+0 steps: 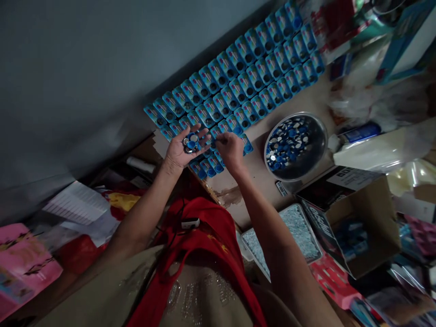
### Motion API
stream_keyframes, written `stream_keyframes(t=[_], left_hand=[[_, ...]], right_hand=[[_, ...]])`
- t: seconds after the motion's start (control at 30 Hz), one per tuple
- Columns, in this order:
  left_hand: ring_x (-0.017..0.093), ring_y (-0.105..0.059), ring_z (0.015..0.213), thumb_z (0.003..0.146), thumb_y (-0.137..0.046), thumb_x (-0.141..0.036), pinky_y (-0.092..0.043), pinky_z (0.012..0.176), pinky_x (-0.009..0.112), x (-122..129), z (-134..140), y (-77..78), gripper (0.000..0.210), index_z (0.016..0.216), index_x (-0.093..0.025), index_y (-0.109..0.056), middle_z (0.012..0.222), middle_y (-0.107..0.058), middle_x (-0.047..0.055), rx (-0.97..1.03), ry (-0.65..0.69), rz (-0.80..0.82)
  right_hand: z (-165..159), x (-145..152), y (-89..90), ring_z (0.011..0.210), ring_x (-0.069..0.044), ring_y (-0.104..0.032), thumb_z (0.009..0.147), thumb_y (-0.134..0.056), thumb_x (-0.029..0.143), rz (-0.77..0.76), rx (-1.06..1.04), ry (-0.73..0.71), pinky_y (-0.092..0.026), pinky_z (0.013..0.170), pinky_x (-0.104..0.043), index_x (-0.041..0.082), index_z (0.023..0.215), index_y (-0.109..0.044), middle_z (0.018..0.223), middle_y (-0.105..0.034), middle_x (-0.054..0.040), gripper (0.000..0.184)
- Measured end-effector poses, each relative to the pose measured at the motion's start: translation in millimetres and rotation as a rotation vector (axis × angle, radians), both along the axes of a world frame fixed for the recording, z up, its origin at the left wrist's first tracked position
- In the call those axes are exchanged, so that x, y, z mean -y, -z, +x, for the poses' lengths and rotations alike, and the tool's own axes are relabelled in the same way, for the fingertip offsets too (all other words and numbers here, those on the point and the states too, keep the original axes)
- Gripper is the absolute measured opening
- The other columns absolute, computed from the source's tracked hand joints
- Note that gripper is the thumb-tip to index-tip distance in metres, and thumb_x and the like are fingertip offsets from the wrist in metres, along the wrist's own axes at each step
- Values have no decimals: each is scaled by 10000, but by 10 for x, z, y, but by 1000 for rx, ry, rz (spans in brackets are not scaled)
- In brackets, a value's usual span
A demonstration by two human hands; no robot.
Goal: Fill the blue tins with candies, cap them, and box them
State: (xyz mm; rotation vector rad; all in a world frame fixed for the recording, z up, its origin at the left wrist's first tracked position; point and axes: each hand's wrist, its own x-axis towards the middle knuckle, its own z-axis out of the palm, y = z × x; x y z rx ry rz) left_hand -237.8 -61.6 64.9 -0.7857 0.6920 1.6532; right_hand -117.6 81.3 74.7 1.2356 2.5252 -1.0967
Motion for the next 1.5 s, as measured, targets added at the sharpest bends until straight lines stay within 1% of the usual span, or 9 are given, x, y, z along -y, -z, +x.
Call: stream_keyframes(t=[0.17, 0.27, 0.43, 0.63, 0.87, 1.03, 1.2, 1.33, 1.5], left_hand=[[284, -810, 1280, 1102, -613, -336, -584, 1214, 482, 123, -75, -41, 303, 1306, -211, -799, 1262, -867, 99, -3, -7, 18], [293, -803, 1294, 1108, -586, -348, -583, 1213, 495, 150, -94, -5, 318, 1292, -209, -805, 1264, -866, 100, 15, 7, 32], [296, -807, 1284, 1141, -529, -430, -587, 1209, 515, 166, -91, 94, 379, 1297, -223, -806, 1244, -871, 91, 25, 3, 82], [264, -825, 1237, 1140, -547, -391, -577, 1219, 507, 174, -37, -26, 362, 1372, -227, -771, 1227, -875, 89, 10, -24, 39], [265, -836, 1205, 1140, -508, -345, -667, 1108, 426, 121, 44, 0, 417, 1469, -225, -735, 1209, -878, 84, -24, -23, 25], [290, -809, 1282, 1153, -472, -321, -671, 1094, 439, -14, 129, 9, 429, 1479, -210, -728, 1246, -871, 94, -15, -99, 18], [296, -790, 1322, 1152, -499, -337, -631, 1165, 513, -83, 153, 4, 425, 1507, -276, -726, 1276, -864, 68, -53, -161, 17], [277, -783, 1335, 1165, -501, -358, -613, 1182, 467, -128, 118, 10, 419, 1508, -286, -731, 1295, -859, 64, -74, -190, -10], [251, -795, 1309, 1160, -541, -358, -612, 1164, 394, -117, 73, 5, 374, 1445, -270, -767, 1320, -850, 65, -64, -217, -40]], right_hand=[[-2, 24, 25, 1017, -270, -748, 931, -678, 152, 139, 203, -191, -531, 888, -364, 206, 966, -801, 1087, -803, -105, 139], [-124, 10, 69, 1010, -295, -742, 912, -730, 160, 150, 272, -196, -502, 823, -366, 229, 948, -748, 1050, -801, -96, 81], [-286, -114, 104, 970, -325, -748, 875, -868, 276, 215, 456, -200, -459, 746, -360, 279, 1005, -680, 1008, -800, -62, 228], [-291, -102, -56, 928, -285, -738, 886, -892, 234, 204, 426, -226, -424, 743, -357, 269, 947, -677, 982, -797, -67, 226], [-172, 273, -199, 876, -213, -715, 989, -734, 237, 19, -21, -244, -506, 814, -326, 245, 1019, -779, 981, -787, -35, 55], [-133, 474, -122, 980, -232, -744, 948, -706, 212, -58, -80, -146, -565, 922, -345, 242, 967, -783, 1079, -814, -66, 85], [-110, 468, -74, 931, -208, -753, 974, -650, 254, -216, -176, -53, -593, 890, -333, 242, 991, -720, 1062, -817, -53, 73], [-120, 502, -36, 898, -206, -747, 934, -688, 261, -285, -220, -16, -597, 859, -328, 221, 1134, -751, 1025, -810, -50, 214], [-67, 482, 103, 831, -199, -723, 893, -721, 378, -369, -325, 97, -591, 805, -330, 242, 950, -742, 903, -768, -10, 148]])
